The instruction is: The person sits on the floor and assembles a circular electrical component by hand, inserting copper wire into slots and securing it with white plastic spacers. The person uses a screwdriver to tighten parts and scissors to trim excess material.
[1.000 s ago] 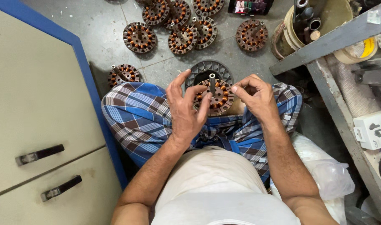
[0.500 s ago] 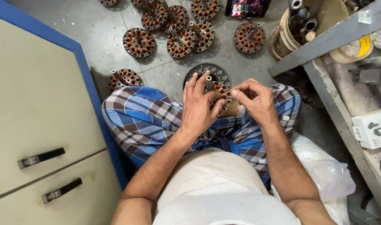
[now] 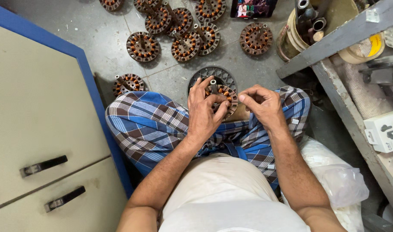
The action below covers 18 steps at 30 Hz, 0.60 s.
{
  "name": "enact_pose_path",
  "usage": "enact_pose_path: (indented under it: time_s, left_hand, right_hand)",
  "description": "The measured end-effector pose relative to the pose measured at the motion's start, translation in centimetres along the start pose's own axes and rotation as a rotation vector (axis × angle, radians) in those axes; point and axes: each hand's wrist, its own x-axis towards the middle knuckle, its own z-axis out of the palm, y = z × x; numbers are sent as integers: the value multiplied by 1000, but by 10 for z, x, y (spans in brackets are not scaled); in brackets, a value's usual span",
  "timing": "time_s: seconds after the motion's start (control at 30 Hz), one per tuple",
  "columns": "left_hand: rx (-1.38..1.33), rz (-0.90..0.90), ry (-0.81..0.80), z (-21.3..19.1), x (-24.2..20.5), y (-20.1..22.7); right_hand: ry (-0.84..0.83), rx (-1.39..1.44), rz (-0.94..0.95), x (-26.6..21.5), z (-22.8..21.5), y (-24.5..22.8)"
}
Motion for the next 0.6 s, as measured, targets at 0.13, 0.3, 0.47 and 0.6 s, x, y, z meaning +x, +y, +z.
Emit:
enact_pose_path:
  time_s: [0.13, 0.3, 0.47, 0.6]
  left_hand:
    - [-31, 22, 49, 2, -3, -4]
    - [-79, 25, 97, 0, -2, -5]
    - [-134, 28, 152, -5, 1, 2]
    - [-202, 7, 164, -15, 4, 7]
  right_hand:
    - [2, -5, 34, 2, 1, 2]
    - [4, -25, 46, 3, 3, -3]
    - [33, -66, 116, 4, 9, -13]
    - [73, -99, 51, -2, 11, -19]
